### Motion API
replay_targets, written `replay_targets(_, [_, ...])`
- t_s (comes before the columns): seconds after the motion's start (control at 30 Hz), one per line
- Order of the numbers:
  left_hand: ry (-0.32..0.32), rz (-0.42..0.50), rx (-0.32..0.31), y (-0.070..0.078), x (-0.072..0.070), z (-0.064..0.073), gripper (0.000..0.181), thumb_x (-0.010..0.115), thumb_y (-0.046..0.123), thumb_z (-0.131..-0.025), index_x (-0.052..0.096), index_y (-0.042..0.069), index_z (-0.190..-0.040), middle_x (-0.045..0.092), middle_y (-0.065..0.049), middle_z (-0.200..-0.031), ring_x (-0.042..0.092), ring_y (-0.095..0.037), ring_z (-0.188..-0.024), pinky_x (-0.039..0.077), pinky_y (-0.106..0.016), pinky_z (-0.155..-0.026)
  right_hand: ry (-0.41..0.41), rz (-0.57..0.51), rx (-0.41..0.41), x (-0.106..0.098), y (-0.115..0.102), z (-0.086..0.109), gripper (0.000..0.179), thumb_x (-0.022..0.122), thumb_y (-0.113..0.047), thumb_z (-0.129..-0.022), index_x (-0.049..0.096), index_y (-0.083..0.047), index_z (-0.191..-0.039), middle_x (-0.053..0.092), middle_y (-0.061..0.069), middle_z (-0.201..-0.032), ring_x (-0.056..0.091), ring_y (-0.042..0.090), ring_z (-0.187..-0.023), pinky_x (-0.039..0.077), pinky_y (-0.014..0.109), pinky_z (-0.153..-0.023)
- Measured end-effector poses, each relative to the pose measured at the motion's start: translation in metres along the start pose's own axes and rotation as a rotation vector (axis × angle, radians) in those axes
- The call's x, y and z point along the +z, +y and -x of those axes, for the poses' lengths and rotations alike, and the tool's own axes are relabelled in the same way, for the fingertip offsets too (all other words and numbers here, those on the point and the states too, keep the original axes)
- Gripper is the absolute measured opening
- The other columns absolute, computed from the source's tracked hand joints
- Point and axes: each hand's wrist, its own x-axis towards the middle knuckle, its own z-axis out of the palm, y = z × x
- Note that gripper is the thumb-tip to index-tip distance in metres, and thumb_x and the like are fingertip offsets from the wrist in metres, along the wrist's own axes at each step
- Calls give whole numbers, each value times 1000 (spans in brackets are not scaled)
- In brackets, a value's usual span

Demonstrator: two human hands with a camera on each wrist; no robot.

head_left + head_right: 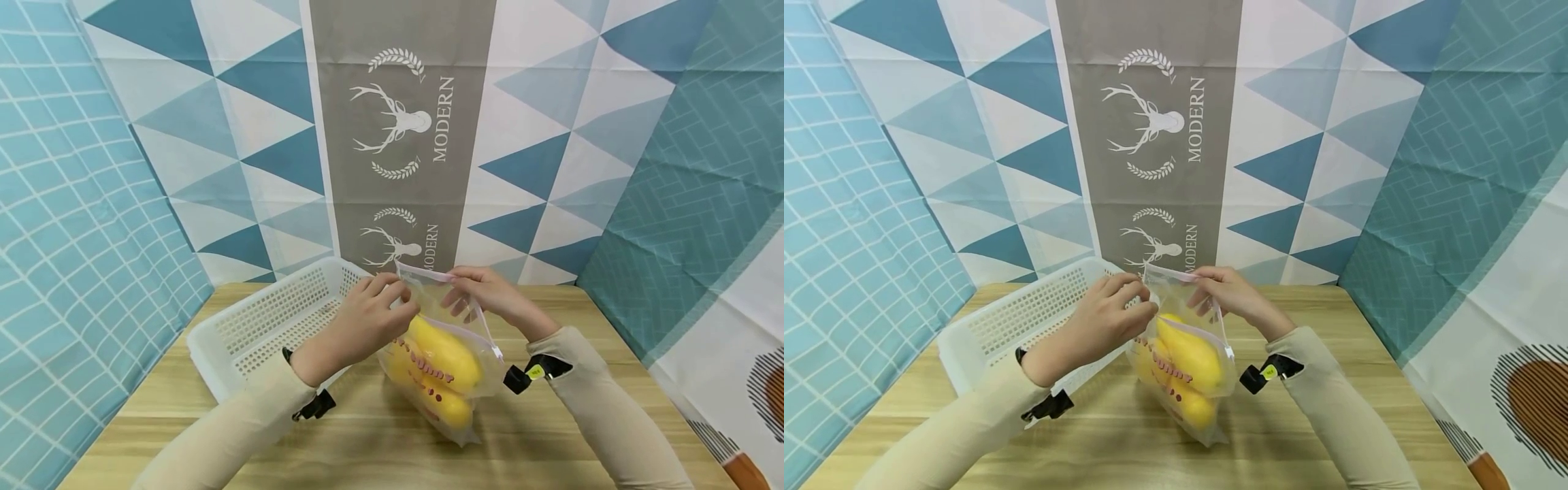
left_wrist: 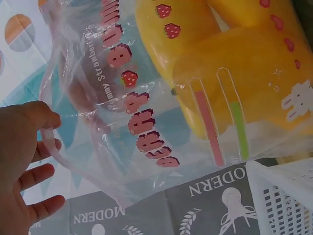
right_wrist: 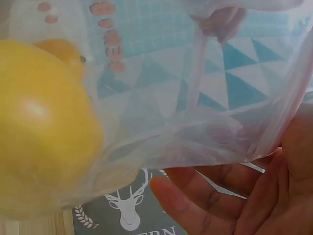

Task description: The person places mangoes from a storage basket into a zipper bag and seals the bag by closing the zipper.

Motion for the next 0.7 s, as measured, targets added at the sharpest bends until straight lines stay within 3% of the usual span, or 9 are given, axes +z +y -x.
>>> replay_targets(0.37, [-53, -5, -18, 3, 0, 1, 12, 71, 11, -81, 66, 19, -88, 61, 1, -92, 58, -25, -102, 46, -34, -69, -26, 6, -8, 0, 2, 1, 37, 44, -18, -105, 56, 6, -130, 72, 22, -101, 71, 28, -77, 57, 37, -59])
replay_targets(0.53, [-36, -5, -17, 2, -1, 2, 12, 71, 11, -81, 66, 20, -88, 60, 1, -90, 58, -25, -101, 45, -34, -68, -9, 51, -16, 0, 2, 4, 40, 43, -22, -106, 52, 8, -131, 70, 25, -107, 71, 33, -82, 57, 44, -69])
replay_targets(0.7, [-20, -3, -15, 1, -3, 2, 13, 72, 11, -80, 67, 20, -88, 60, 0, -89, 58, -26, -100, 45, -34, -68, 6, 96, -19, -2, 1, 8, 47, 40, -26, -107, 46, 7, -140, 67, 26, -113, 71, 32, -86, 57, 44, -75])
